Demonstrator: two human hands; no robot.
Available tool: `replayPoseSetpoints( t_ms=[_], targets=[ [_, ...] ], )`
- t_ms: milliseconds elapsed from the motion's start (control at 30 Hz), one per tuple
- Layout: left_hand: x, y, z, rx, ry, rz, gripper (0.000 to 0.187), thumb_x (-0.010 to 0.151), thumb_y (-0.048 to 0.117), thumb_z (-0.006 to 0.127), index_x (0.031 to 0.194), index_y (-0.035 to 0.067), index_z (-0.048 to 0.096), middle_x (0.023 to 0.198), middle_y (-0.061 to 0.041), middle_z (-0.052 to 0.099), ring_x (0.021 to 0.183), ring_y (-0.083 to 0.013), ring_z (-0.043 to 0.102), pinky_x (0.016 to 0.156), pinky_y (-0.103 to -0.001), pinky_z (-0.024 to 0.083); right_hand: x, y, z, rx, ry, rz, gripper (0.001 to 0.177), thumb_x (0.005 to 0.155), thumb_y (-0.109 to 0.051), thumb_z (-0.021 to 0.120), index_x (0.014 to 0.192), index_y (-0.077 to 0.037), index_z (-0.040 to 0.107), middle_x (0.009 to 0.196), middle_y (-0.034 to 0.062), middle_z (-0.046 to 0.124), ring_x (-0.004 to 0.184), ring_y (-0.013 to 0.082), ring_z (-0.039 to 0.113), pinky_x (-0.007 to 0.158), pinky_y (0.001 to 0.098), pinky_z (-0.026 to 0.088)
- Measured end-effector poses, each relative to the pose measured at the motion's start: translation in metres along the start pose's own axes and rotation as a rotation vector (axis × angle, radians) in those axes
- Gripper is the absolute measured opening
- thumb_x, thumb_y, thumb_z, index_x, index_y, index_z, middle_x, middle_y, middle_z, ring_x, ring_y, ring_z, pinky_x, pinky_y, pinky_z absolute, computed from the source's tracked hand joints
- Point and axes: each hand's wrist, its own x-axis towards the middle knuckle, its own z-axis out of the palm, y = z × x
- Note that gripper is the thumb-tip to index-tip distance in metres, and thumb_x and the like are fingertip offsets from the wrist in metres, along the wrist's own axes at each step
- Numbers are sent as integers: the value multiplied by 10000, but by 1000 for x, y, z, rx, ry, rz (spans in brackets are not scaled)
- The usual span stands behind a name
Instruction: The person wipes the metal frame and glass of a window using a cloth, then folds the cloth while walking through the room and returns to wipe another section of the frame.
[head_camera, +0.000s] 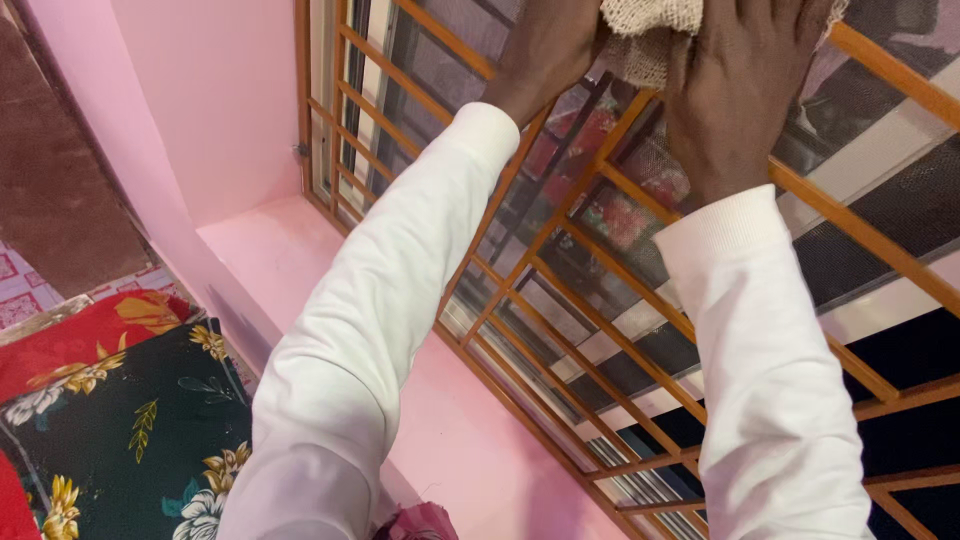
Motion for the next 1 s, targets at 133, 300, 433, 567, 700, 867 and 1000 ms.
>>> replayPoseSetpoints(
  t_ms=[133, 300, 433, 567, 700, 867, 1000],
  targets=[
    [-103, 38, -28, -148, 45, -107, 754, 931, 151, 708, 1589, 27, 360, 1652, -221, 326, 1556, -390, 292, 1297, -504, 310, -56, -64, 40, 76, -160, 66, 523, 1022, -158, 654, 1492, 36, 532, 1438, 227, 539, 1406, 429, 419, 1246, 619, 172],
    [-269, 61, -34, -170, -189, -314, 705, 946, 251, 695, 1556, 59, 398, 1660, -201, 289, 1555, -388, 249, 1308, -506, 201, -181, -157, 87, 226, -499, 150, 576, 955, -329, 633, 1418, 6, 558, 1286, 181, 600, 1214, 376, 513, 1139, 594, 257],
    [-398, 83, -9, -282, -208, -610, 699, 910, 240, 713, 1508, 20, 428, 1583, -215, 396, 1500, -400, 334, 1261, -481, 283, -261, -208, 120, 233, -570, 91, 534, 935, -280, 612, 1412, -42, 583, 1415, 159, 588, 1311, 352, 500, 1127, 536, 306],
    [-488, 102, 22, -272, -127, -784, 634, 924, 166, 674, 1476, -34, 433, 1492, -289, 476, 1400, -474, 418, 1170, -500, 355, -288, -229, 137, 405, -719, 100, 534, 970, -370, 638, 1380, -32, 579, 1373, 149, 590, 1322, 353, 509, 1161, 542, 303],
    [-526, 97, 32, -306, -178, -1237, 289, 986, 144, 652, 1239, 20, 585, 1303, -253, 638, 1272, -440, 582, 1046, -475, 494, -276, -238, 149, 475, -645, 13, 560, 955, -349, 639, 1409, -31, 560, 1442, 163, 560, 1364, 385, 483, 1194, 527, 279],
    [-525, 74, 21, -349, 57, -1323, 442, 955, 60, 558, 1392, 4, 517, 1375, -243, 608, 1271, -433, 576, 1031, -460, 493, -256, -249, 187, 400, -721, -60, 574, 975, -296, 590, 1460, 1, 515, 1441, 176, 540, 1398, 345, 444, 1249, 526, 228],
    [-542, 46, 62, -754, 194, -1424, 561, 992, 66, 549, 1527, 81, 383, 1503, -160, 515, 1377, -353, 516, 1100, -425, 449, -262, -264, 245, 352, -695, -218, 672, 907, -293, 582, 1490, 28, 488, 1484, 188, 524, 1421, 332, 410, 1235, 486, 215]
  ],
)
